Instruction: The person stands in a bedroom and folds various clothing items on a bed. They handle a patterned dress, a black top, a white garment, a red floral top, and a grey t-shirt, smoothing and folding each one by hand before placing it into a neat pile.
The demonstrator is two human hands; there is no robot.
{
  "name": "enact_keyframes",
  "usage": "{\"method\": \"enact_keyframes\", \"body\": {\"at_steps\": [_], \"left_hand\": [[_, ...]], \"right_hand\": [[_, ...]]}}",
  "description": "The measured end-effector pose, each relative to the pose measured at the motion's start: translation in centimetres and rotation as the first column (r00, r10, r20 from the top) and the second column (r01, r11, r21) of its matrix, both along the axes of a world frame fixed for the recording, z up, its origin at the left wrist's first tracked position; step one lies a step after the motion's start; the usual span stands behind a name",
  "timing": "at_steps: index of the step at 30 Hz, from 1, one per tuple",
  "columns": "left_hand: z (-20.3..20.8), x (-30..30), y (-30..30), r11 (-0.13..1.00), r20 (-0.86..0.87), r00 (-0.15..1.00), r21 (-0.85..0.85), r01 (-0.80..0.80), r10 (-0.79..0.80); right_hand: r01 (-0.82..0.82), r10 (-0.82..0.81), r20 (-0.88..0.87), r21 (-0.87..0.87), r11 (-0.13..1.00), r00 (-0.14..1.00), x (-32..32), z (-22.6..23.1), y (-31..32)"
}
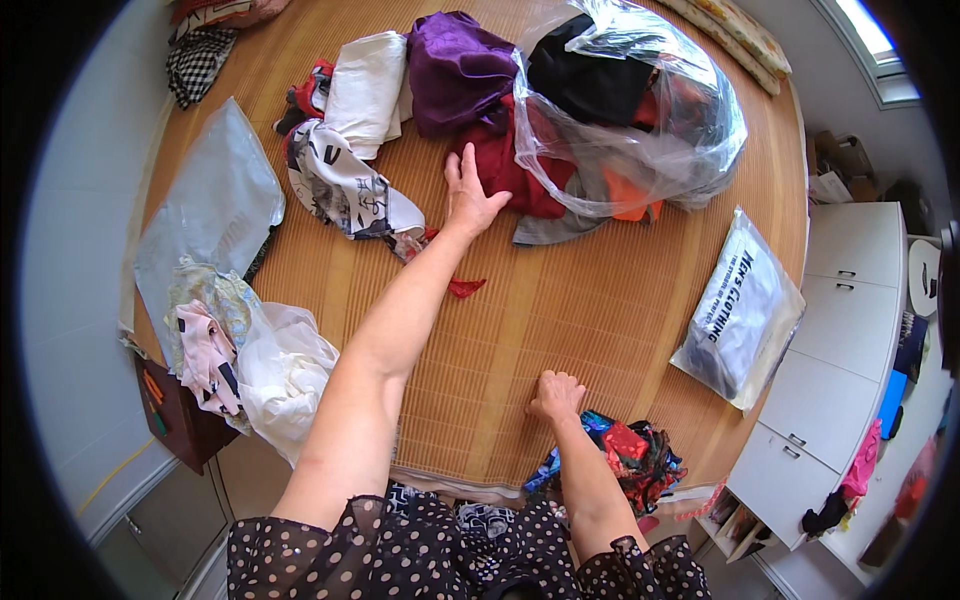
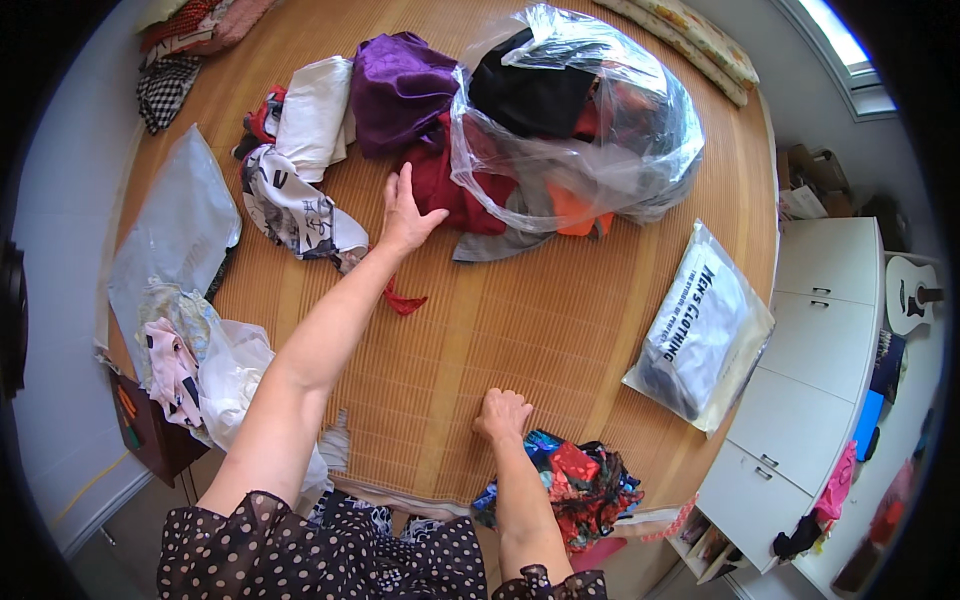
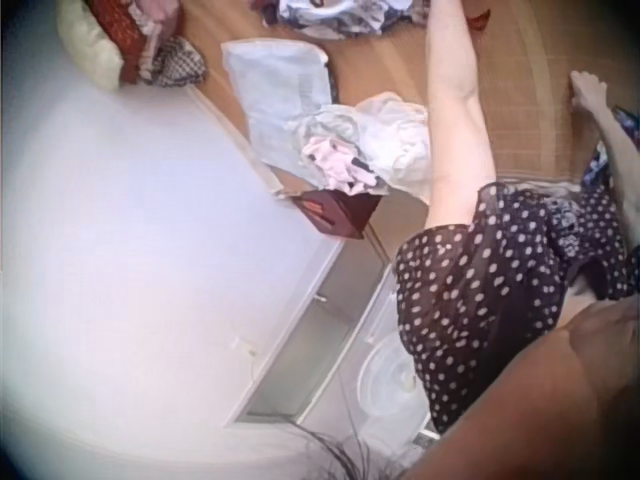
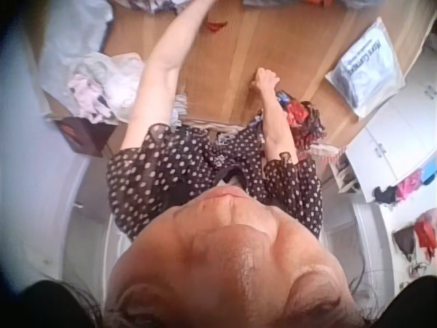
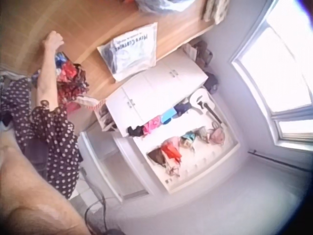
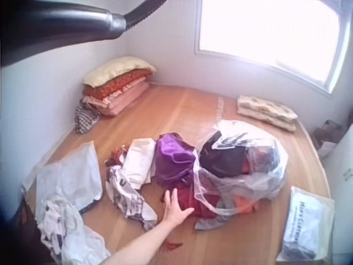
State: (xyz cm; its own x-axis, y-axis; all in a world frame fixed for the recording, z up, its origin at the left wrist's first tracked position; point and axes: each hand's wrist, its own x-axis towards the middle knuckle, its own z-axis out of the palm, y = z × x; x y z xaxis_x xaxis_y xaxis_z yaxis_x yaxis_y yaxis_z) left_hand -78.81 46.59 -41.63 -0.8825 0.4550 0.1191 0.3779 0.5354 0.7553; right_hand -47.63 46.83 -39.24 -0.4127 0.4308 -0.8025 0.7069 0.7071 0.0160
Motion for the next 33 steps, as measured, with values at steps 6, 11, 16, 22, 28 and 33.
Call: {"method": "enact_keyframes", "body": {"at_steps": [6,11,16,22,28,33], "left_hand": [[-1.5,4.3,-5.2,0.978,0.500,0.864,0.205,-0.046,-0.064],[-0.9,13.6,-14.6,0.894,0.872,0.487,0.262,-0.364,-0.058],[-0.6,17.6,-19.1,0.867,0.899,0.438,0.193,-0.459,0.032],[0.9,19.0,-17.6,0.964,0.410,0.883,0.033,-0.265,0.229],[4.6,16.1,-13.1,0.743,-0.142,0.758,-0.375,0.554,-0.637],[1.3,4.7,-9.5,0.625,0.068,0.958,-0.745,0.235,-0.279]], "right_hand": [[0.005,-0.005,-0.013,0.019,1.000,1.000,1.0,-1.9,0.0],[-0.007,0.008,-0.018,0.043,0.999,1.000,1.6,-2.4,-0.1],[-0.025,0.024,0.032,0.025,0.999,0.999,0.9,-1.9,-0.2],[-0.029,0.028,0.024,0.023,0.999,0.999,0.5,-0.9,-0.1],[-0.004,0.005,-0.026,0.050,0.999,1.000,1.3,-1.8,-0.1],[0.011,-0.009,-0.046,0.049,0.999,0.999,1.3,-1.9,0.1]]}}
